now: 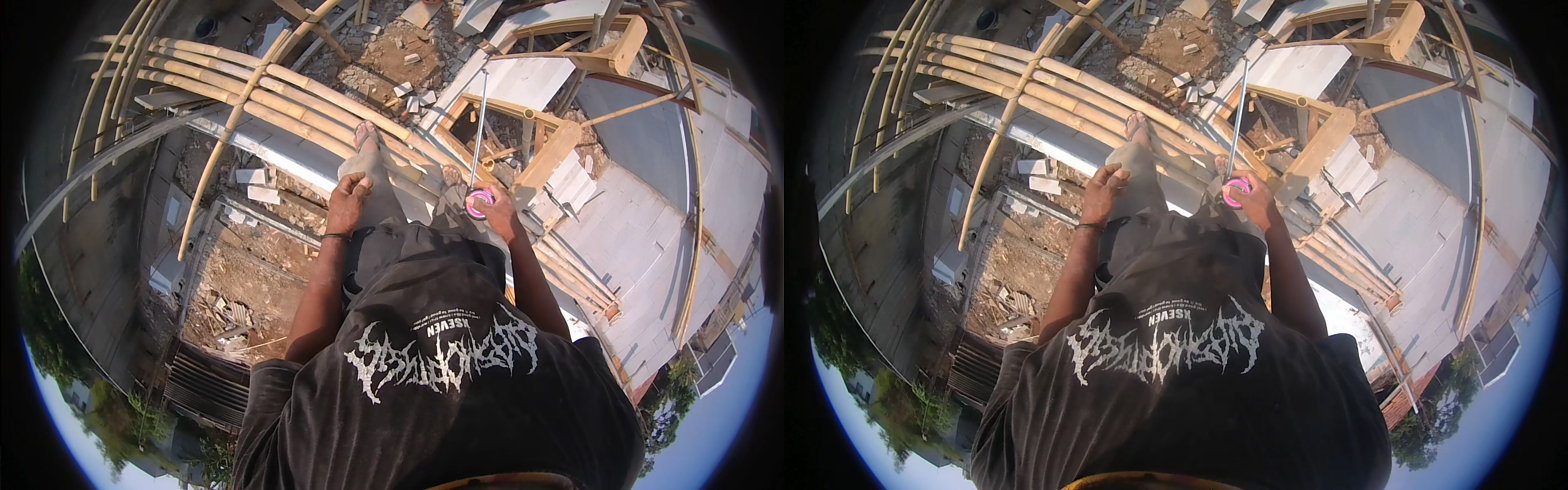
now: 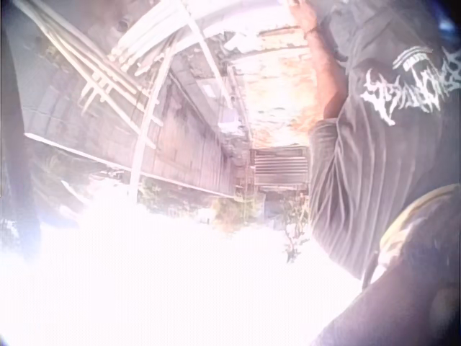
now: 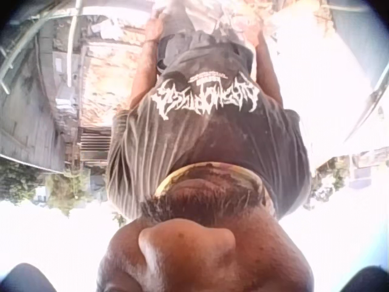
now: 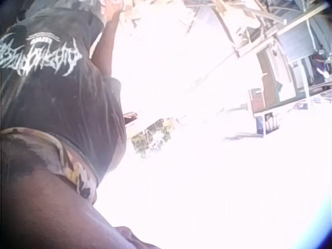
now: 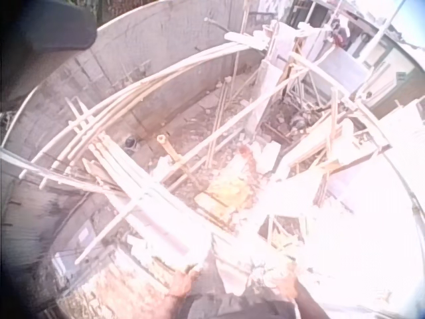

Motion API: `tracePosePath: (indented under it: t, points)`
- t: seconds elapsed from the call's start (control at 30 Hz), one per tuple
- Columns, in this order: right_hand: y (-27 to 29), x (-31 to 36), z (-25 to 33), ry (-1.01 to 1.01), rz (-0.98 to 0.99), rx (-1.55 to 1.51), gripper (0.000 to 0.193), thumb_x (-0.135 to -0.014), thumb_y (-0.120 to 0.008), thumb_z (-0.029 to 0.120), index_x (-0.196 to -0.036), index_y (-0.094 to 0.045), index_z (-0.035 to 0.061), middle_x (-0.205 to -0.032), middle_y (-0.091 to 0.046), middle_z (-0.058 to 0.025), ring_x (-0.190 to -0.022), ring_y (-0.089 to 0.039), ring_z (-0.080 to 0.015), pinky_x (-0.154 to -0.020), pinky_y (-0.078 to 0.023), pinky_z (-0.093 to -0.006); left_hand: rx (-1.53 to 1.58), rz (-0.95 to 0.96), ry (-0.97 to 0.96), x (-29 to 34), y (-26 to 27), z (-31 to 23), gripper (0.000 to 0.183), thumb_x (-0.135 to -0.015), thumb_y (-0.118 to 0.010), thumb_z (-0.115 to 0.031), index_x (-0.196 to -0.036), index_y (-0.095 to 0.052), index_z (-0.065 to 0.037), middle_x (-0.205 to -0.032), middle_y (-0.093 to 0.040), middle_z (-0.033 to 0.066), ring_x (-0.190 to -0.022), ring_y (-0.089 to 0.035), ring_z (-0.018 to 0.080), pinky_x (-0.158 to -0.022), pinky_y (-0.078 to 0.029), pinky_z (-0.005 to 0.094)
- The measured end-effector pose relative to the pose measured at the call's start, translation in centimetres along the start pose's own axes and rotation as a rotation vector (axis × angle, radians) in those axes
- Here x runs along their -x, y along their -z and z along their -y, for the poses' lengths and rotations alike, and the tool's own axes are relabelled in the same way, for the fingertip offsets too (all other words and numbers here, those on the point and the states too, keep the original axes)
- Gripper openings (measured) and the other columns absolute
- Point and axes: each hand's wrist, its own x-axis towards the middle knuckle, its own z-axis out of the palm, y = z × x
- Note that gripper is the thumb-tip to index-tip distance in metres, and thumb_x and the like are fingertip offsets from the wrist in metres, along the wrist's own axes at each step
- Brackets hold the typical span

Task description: The person measures a metal roof frame and building structure using a tape measure, marking the frame with a pencil and then walking across a bamboo scaffold while holding the tape measure.

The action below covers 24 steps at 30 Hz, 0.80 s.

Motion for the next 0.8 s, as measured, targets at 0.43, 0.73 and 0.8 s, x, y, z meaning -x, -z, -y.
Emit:
tracePosePath:
  t: [0.43,0.73,0.8]
  points:
    - [-5.5,3.0,8.5,0.295,0.211,-0.197,0.047,-0.074,-0.069,0.035,-0.110,-0.055,0.0089,-0.101,-0.060,-0.0125,-0.092,-0.058,-0.0259,-0.082,-0.043,-0.0347,0.542,0.561,0.364,-2.2,-5.8,-8.4,0.039,-0.088,-0.055,-0.030,-0.114,-0.048,-0.002,-0.094,-0.058,0.0107,-0.091,-0.058,0.0249,-0.081,-0.047,0.0353]
    - [-6.0,4.5,7.1,0.477,0.033,-0.206,0.056,-0.069,-0.070,0.040,-0.108,-0.054,0.0040,-0.097,-0.058,-0.0184,-0.094,-0.055,-0.0308,-0.078,-0.043,-0.0397,0.164,0.486,0.246,-3.2,-7.8,-8.4,0.020,-0.086,-0.061,-0.025,-0.082,-0.052,-0.008,-0.056,-0.034,-0.0040,-0.055,-0.040,0.0087,-0.054,-0.035,0.0226]
    - [-7.2,4.0,5.7,0.487,-0.045,-0.199,0.056,-0.068,-0.070,0.039,-0.108,-0.054,0.0033,-0.098,-0.058,-0.0186,-0.094,-0.056,-0.0314,-0.078,-0.043,-0.0396,0.048,0.551,0.232,-3.3,-8.9,-8.1,0.020,-0.087,-0.060,-0.025,-0.081,-0.052,-0.008,-0.058,-0.039,-0.0033,-0.055,-0.041,0.0095,-0.054,-0.035,0.0230]
